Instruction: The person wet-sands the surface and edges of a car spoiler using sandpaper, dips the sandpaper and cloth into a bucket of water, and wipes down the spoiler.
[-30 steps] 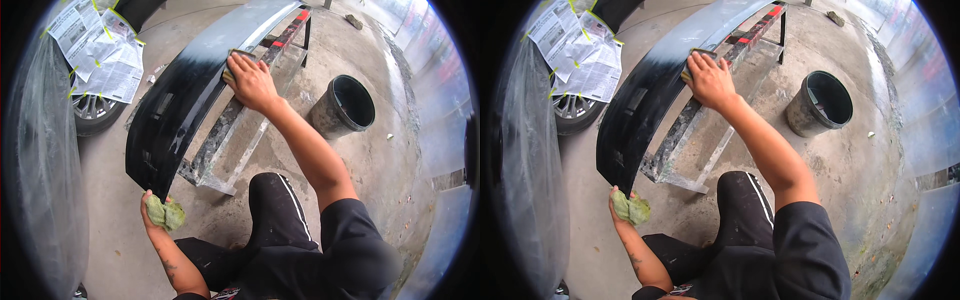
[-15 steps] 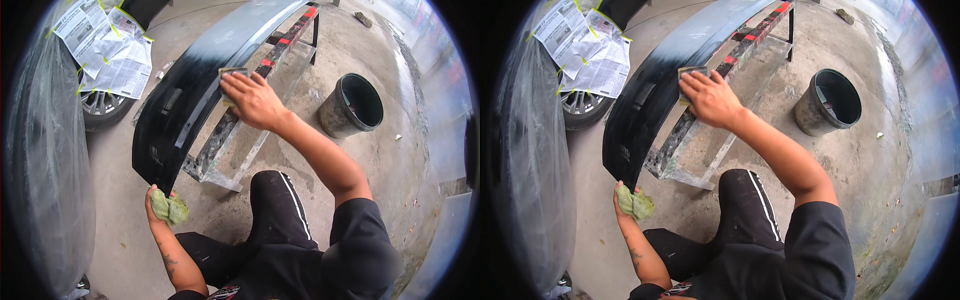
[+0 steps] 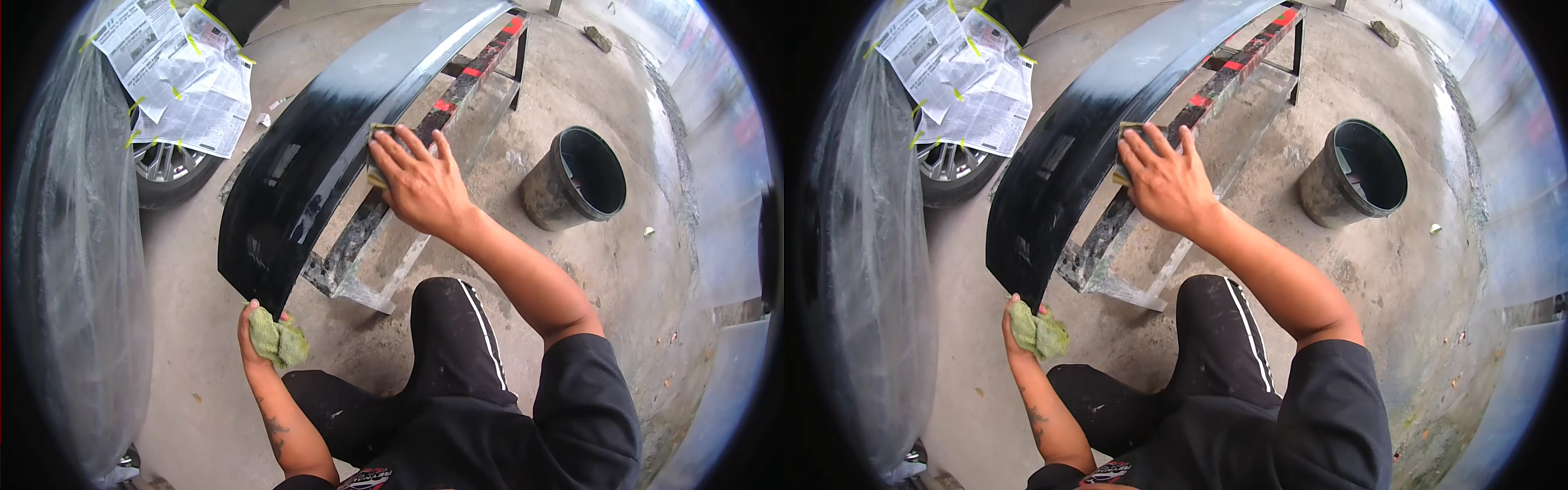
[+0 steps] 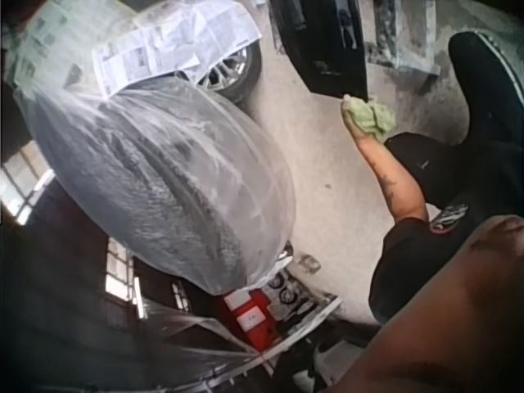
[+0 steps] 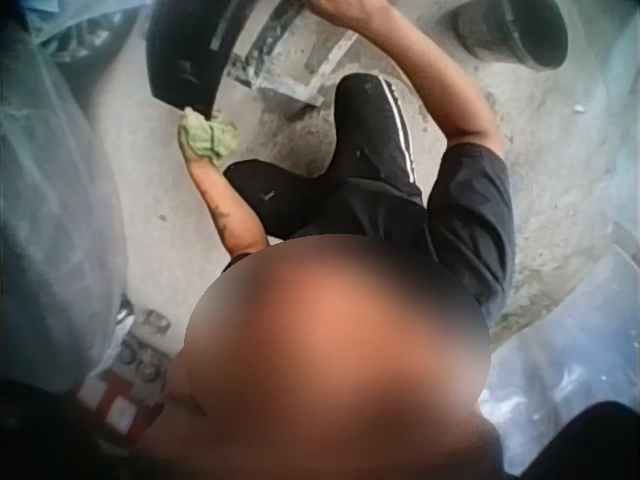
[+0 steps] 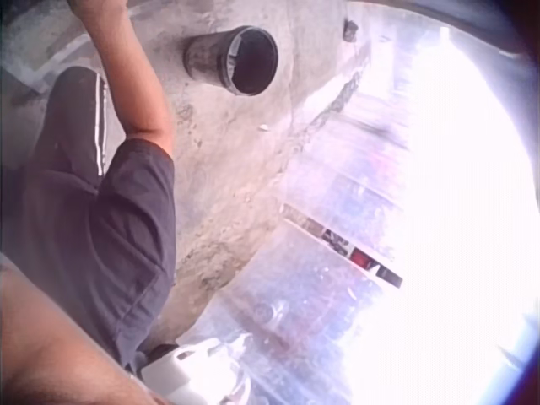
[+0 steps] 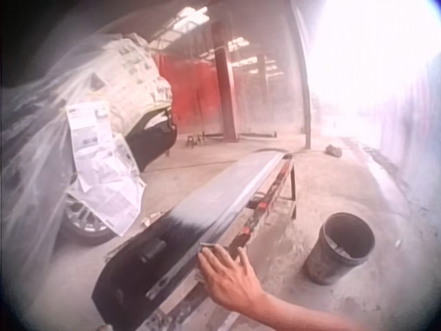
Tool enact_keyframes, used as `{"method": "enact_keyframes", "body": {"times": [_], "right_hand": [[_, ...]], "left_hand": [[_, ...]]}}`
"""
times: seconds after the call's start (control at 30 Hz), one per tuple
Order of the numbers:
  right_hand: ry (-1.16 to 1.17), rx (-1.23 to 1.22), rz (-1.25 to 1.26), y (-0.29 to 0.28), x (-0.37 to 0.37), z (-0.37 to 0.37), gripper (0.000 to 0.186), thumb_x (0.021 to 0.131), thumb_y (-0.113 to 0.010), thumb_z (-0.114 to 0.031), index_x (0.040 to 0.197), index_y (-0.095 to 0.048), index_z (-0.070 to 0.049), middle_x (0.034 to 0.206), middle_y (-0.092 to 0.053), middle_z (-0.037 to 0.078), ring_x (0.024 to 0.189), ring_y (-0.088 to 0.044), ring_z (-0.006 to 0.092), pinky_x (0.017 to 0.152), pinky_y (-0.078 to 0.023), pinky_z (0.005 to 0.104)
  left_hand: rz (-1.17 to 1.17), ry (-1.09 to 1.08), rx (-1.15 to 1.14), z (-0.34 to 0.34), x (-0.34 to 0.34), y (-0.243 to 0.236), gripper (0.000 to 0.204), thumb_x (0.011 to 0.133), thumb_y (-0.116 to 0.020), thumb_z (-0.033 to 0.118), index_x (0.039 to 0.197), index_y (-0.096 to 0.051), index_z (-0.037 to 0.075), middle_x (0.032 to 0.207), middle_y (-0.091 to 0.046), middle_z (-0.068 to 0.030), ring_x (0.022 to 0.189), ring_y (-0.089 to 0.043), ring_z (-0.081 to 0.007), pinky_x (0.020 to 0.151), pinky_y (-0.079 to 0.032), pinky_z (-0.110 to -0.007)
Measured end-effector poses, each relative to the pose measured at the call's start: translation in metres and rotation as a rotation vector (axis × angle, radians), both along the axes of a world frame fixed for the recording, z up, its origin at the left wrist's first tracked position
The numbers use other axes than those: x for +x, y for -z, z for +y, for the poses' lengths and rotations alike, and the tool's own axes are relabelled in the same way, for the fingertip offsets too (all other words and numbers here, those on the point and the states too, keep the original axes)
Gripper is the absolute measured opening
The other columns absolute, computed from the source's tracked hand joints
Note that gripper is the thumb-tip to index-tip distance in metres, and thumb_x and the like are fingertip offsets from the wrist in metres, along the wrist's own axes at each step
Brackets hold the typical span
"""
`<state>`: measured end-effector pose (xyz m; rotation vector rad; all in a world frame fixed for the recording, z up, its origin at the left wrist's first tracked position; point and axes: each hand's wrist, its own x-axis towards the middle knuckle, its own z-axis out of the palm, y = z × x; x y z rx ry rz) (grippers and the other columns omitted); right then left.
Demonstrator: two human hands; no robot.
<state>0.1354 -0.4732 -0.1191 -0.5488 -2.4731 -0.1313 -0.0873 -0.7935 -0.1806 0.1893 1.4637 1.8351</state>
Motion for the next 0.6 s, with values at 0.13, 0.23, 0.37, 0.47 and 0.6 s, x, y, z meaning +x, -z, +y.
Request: {"method": "enact_keyframes", "body": {"times": [0.13,0.23,0.37,0.47,0.6], "right_hand": [[0.309,-0.095,-0.021,-0.020,0.001,0.066,0.054,0.091,-0.056,-0.020,0.143,-0.051,-0.007,0.149,-0.052,0.010,0.144,-0.041,0.0292,0.112,-0.033,0.0625],[0.236,-0.065,-0.010,-0.005,-0.007,0.029,0.058,0.088,-0.060,-0.024,0.142,-0.051,-0.003,0.151,-0.049,0.012,0.143,-0.041,0.0306,0.112,-0.033,0.0629],[0.234,-0.125,-0.142,-0.014,-0.005,0.008,0.063,0.087,-0.062,-0.026,0.146,-0.049,-0.007,0.154,-0.045,0.010,0.145,-0.037,0.0307,0.112,-0.031,0.0640],[0.431,-0.207,-0.173,-0.036,-0.018,0.056,0.063,0.092,-0.061,-0.025,0.150,-0.043,-0.008,0.157,-0.042,0.009,0.148,-0.035,0.0308,0.113,-0.032,0.0620],[0.468,-0.449,-0.052,-0.041,-0.050,0.023,0.062,0.096,-0.057,-0.028,0.152,-0.040,-0.007,0.161,-0.038,0.012,0.149,-0.033,0.0320,0.114,-0.030,0.0626]], "left_hand": [[0.047,0.028,0.006,0.007,0.001,0.001,0.033,0.093,-0.062,0.035,0.090,-0.062,0.003,0.074,-0.068,-0.0168,0.065,-0.067,-0.0278,0.064,-0.056,-0.040],[0.043,0.032,-0.048,0.002,0.005,-0.004,0.033,0.093,-0.063,0.035,0.091,-0.061,0.003,0.074,-0.068,-0.0173,0.065,-0.067,-0.0281,0.065,-0.056,-0.040],[-0.056,0.051,-0.147,0.001,0.008,-0.024,0.030,0.094,-0.064,0.033,0.098,-0.057,0.004,0.082,-0.066,-0.0141,0.067,-0.069,-0.0305,0.065,-0.059,-0.042],[-0.124,0.049,-0.230,-0.005,-0.001,-0.023,0.027,0.100,-0.062,0.033,0.098,-0.056,0.007,0.089,-0.063,-0.0091,0.076,-0.072,-0.0304,0.069,-0.060,-0.045],[-0.152,0.158,-0.336,0.001,-0.001,-0.040,0.027,0.100,-0.062,0.034,0.103,-0.059,0.007,0.094,-0.064,-0.0049,0.086,-0.067,-0.0209,0.078,-0.056,-0.037]]}}
